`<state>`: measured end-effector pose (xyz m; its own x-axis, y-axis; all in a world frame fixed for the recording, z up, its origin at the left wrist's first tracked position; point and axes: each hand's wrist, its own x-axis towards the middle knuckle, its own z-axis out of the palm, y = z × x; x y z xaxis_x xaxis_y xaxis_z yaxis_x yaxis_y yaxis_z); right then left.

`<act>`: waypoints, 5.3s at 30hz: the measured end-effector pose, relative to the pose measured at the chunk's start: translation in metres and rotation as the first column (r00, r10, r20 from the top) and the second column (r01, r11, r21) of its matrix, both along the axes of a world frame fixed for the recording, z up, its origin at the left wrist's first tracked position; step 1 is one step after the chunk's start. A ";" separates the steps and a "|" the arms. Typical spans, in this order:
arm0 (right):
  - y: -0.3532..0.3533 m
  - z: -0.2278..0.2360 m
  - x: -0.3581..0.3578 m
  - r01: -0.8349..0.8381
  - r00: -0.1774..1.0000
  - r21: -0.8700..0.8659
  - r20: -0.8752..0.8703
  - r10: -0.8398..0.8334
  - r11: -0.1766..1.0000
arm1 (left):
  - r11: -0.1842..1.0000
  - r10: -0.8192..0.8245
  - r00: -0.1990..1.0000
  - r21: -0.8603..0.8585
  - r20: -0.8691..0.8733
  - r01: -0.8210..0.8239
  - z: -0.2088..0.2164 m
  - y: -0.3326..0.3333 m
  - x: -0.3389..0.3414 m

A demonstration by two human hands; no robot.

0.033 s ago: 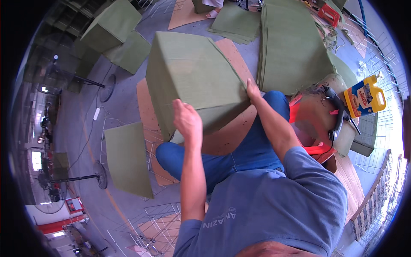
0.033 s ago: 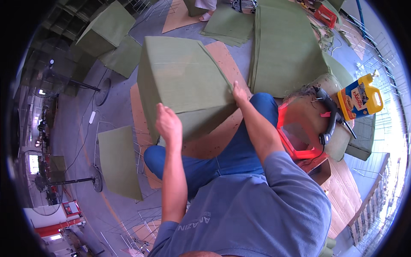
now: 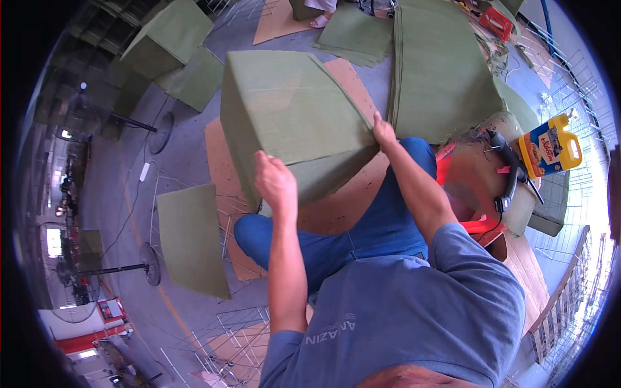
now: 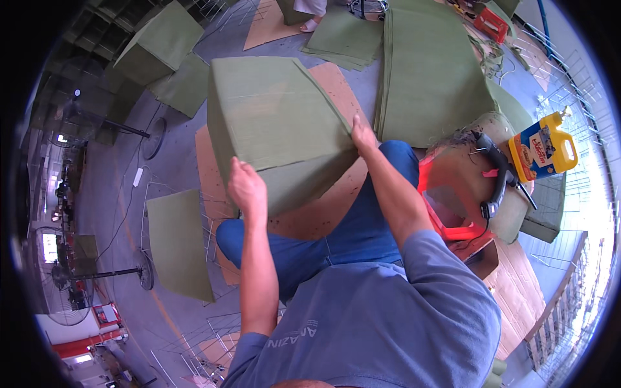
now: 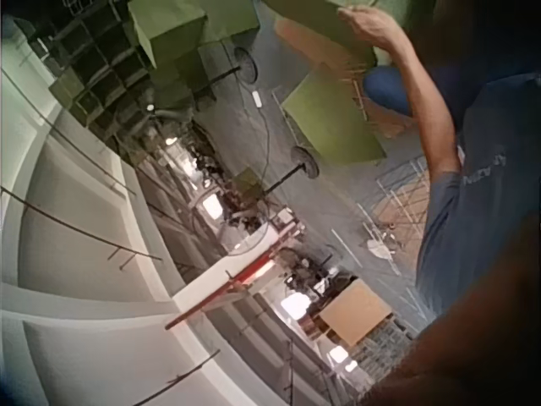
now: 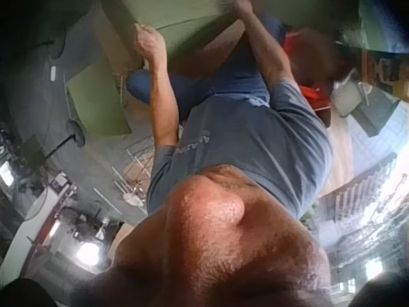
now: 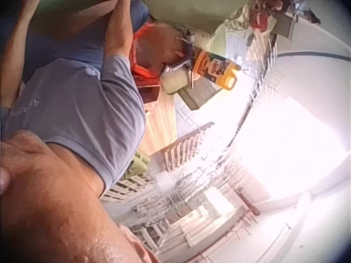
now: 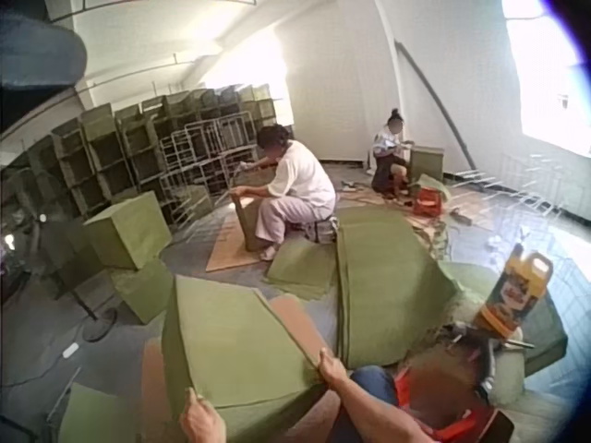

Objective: Using a glue gun to attach green fabric/foam covers to wire frames and wooden bases for furniture assembly.

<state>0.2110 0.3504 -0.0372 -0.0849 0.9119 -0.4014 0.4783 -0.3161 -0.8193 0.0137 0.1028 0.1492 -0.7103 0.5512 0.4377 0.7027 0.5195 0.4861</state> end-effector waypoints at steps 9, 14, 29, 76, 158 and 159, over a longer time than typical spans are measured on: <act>-0.047 0.122 0.024 -0.054 0.987 0.412 0.157 -0.013 0.909 | 0.961 0.247 0.901 -0.208 0.357 -0.181 -0.105 -0.082 -0.036; -0.082 0.113 0.058 -0.274 0.947 0.116 0.206 0.247 0.955 | 0.956 0.260 0.892 -0.226 0.368 -0.186 -0.132 -0.097 -0.040; -0.138 0.185 0.380 0.170 0.400 0.411 0.802 -0.443 0.896 | 0.927 0.025 0.511 0.172 0.859 -0.334 -0.134 -0.107 -0.039; -0.208 0.150 -0.110 -0.845 0.511 -0.191 -0.567 0.646 0.500 | 0.922 0.059 0.644 0.206 0.762 -0.329 -0.146 -0.123 -0.027; -0.071 0.188 -0.046 -0.854 0.510 0.386 0.753 0.416 0.348 | 0.900 -0.044 0.998 -0.433 0.035 0.055 -0.106 -0.122 -0.010; -0.078 0.195 -0.036 -0.780 0.622 0.453 0.635 0.457 0.431 | 0.899 -0.049 0.999 -0.435 0.015 0.051 -0.107 -0.122 -0.010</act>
<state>0.1746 0.2724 0.1577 -0.7372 0.6669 0.1086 0.5990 0.7194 -0.3516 0.0041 -0.0196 0.0424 -0.6779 0.7210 0.1435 0.7320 0.6440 0.2221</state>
